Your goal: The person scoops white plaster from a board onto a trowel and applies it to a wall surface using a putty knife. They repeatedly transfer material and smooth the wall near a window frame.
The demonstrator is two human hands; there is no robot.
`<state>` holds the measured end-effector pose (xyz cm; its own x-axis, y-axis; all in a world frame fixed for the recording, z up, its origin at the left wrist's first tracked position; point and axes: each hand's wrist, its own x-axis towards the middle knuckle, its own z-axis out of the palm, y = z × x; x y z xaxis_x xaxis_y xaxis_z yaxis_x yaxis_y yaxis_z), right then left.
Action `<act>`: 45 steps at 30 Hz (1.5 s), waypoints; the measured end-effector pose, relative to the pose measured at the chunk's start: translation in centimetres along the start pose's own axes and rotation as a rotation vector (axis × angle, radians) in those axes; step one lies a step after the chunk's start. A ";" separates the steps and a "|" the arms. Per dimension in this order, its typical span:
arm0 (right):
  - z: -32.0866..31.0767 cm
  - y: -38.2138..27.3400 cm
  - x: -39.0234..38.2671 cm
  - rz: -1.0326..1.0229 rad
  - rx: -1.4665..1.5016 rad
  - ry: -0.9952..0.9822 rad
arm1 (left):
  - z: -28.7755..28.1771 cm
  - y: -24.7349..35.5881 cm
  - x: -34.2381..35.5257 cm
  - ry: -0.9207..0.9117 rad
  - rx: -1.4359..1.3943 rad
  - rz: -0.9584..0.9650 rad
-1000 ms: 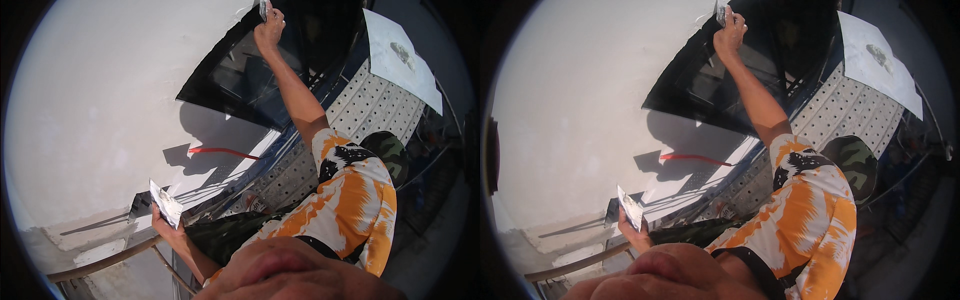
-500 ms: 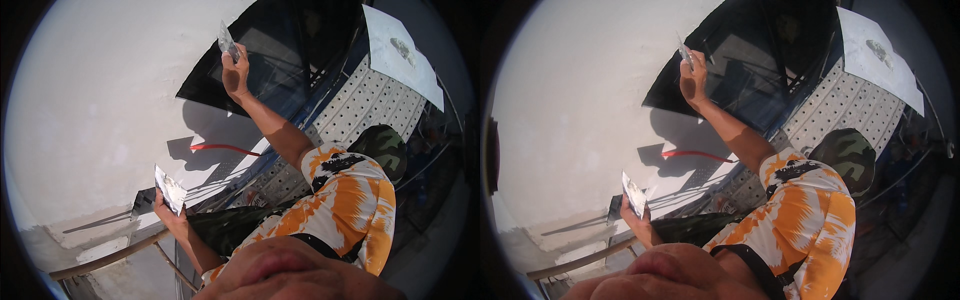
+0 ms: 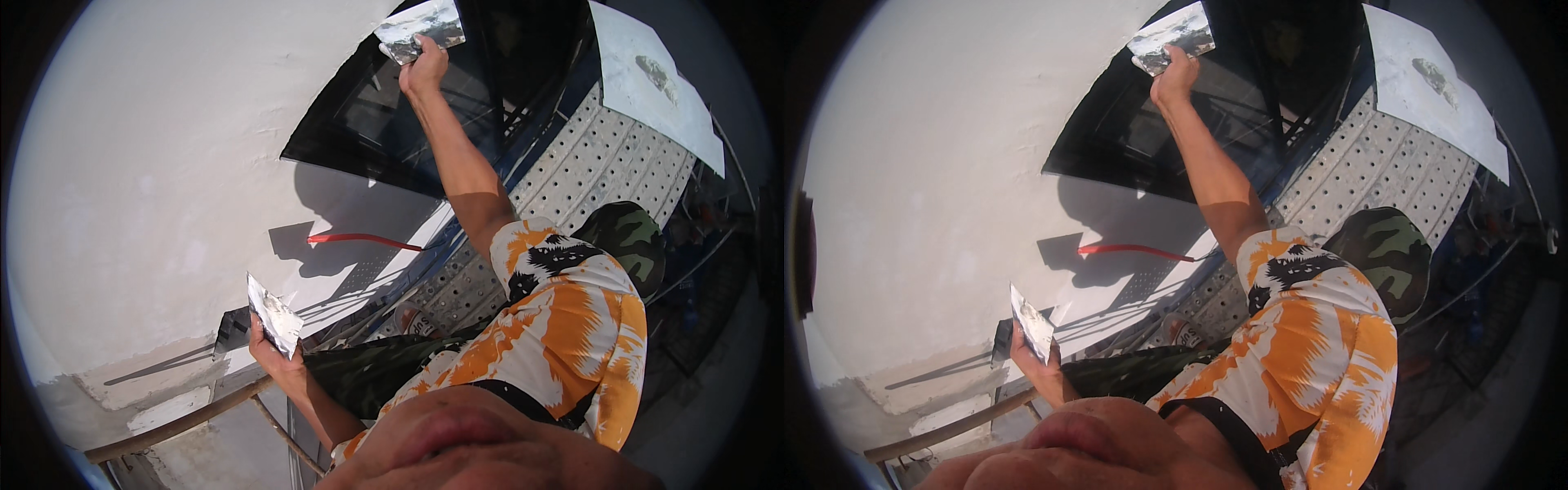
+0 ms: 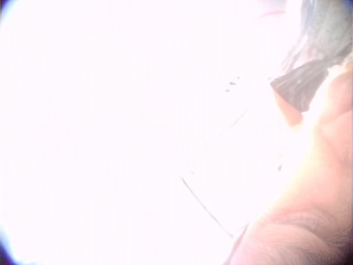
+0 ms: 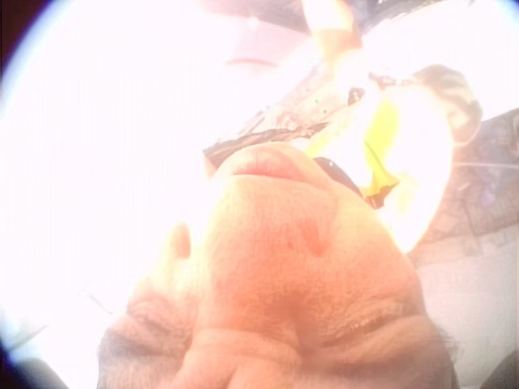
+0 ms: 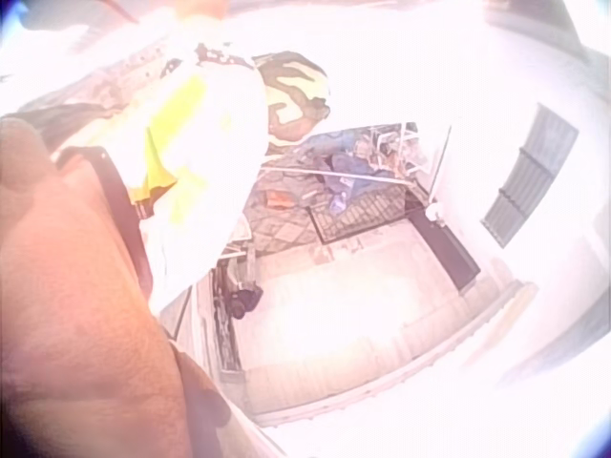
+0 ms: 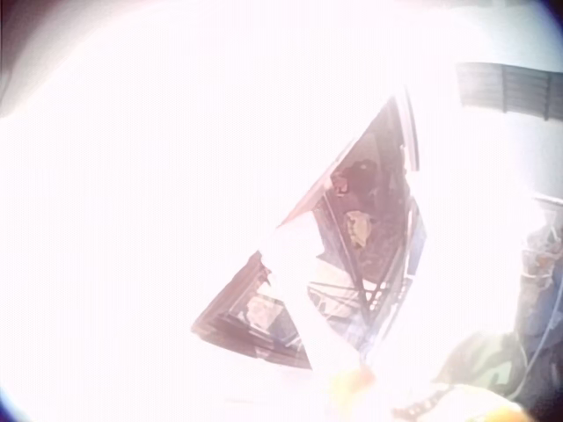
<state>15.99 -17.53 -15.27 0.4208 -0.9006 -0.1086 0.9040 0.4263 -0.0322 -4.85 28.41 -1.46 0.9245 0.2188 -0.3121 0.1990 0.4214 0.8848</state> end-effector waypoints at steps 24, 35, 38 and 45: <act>3.6 -8.2 -20.6 0.162 -0.596 -1.352 | 9.3 -5.7 2.9 -0.055 -0.341 -0.408; 9.3 -12.7 -14.4 -0.186 -1.082 -1.679 | 13.3 0.5 0.8 -0.235 0.181 0.291; 10.6 -13.0 -14.9 -0.403 -1.185 -1.851 | 13.8 -0.4 0.4 -0.230 0.345 0.348; 7.8 -13.5 -12.8 -0.030 -1.125 -1.618 | 13.9 1.3 1.2 -0.026 -0.042 0.265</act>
<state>-0.99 -12.43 -5.70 0.6601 0.1496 0.7361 0.7363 -0.3229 -0.5946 1.05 17.03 4.12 0.9506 0.3041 -0.0622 -0.0641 0.3884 0.9193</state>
